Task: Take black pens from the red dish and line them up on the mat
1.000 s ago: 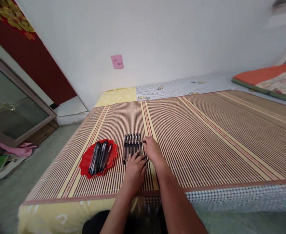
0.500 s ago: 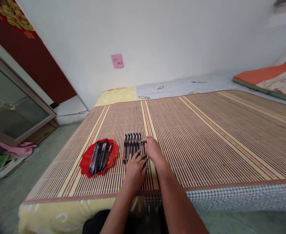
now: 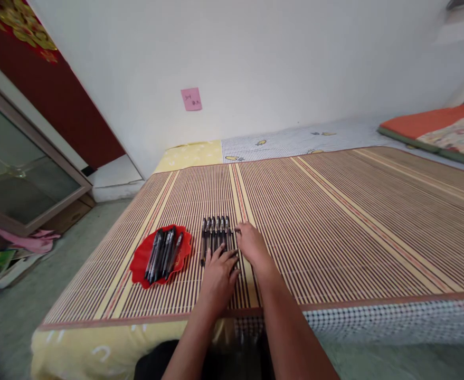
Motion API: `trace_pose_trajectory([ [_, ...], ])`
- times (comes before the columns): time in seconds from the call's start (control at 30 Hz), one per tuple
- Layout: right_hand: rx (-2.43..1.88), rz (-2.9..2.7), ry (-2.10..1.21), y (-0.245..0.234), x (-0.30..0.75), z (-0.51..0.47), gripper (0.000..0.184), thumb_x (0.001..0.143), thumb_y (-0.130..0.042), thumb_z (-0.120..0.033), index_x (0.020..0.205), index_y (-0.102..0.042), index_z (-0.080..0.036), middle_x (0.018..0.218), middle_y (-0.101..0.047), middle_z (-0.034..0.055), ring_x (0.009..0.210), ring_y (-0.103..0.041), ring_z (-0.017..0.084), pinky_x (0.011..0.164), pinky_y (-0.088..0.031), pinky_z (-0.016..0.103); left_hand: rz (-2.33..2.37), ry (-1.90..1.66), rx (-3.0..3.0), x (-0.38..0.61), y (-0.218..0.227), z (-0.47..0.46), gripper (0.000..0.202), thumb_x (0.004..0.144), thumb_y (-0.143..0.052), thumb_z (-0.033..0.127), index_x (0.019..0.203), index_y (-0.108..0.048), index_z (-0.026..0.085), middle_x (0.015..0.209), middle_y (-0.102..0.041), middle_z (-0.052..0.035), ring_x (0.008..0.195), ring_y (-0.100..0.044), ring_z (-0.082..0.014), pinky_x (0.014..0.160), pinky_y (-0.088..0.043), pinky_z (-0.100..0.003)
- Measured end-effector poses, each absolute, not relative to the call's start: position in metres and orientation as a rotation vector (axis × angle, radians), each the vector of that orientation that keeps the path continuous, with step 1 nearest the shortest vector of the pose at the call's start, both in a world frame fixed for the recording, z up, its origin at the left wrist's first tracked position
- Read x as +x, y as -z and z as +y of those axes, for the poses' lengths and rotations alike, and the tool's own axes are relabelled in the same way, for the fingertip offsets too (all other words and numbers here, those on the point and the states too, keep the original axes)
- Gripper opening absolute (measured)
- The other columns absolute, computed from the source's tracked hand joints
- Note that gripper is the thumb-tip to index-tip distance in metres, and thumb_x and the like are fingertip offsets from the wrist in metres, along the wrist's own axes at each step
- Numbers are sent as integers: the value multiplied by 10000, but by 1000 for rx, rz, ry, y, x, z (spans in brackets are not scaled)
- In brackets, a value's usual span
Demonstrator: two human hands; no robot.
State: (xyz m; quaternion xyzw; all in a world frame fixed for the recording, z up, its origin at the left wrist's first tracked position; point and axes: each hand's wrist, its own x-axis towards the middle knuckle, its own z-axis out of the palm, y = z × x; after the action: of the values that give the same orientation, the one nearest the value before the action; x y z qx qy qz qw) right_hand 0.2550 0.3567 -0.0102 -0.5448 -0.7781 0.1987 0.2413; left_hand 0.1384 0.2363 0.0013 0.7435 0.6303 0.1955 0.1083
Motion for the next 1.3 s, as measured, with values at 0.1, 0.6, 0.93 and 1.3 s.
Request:
trace_pose_trajectory([
  [0.1,-1468,-2134,-555,11,254,356,330,877,-537,-81,1141,-708,-180,1144,-679,88,1024,-628,180,903,-430,256,1850,-567,2192,137,-2,236,313,942,-563,174,1223,-696,209,1376,-645,-42,1434,-397,-326,1229,-193,-633],
  [0.6,-1475,-2111,-577,7,250,353,376,883,-517,-50,1201,-686,-157,1207,-644,116,1059,-640,199,945,-441,275,1856,-626,2224,136,3,239,288,950,-570,164,1202,-687,239,1404,-624,-32,1436,-402,-306,1215,-228,-633],
  [0.93,-1526,-2156,-555,1,250,351,341,895,-531,-87,1181,-700,-169,1171,-648,111,1010,-646,201,893,-457,278,1905,-616,2237,136,1,237,244,910,-636,167,1142,-699,209,1344,-647,-64,1413,-424,-315,1210,-234,-627],
  [1.3,-1507,-2149,-597,-4,250,349,341,901,-519,-97,1178,-698,-183,1166,-641,100,1003,-649,192,878,-459,266,1952,-532,2220,140,-4,235,250,930,-613,204,1163,-703,202,1365,-624,-80,1414,-420,-322,1216,-232,-620],
])
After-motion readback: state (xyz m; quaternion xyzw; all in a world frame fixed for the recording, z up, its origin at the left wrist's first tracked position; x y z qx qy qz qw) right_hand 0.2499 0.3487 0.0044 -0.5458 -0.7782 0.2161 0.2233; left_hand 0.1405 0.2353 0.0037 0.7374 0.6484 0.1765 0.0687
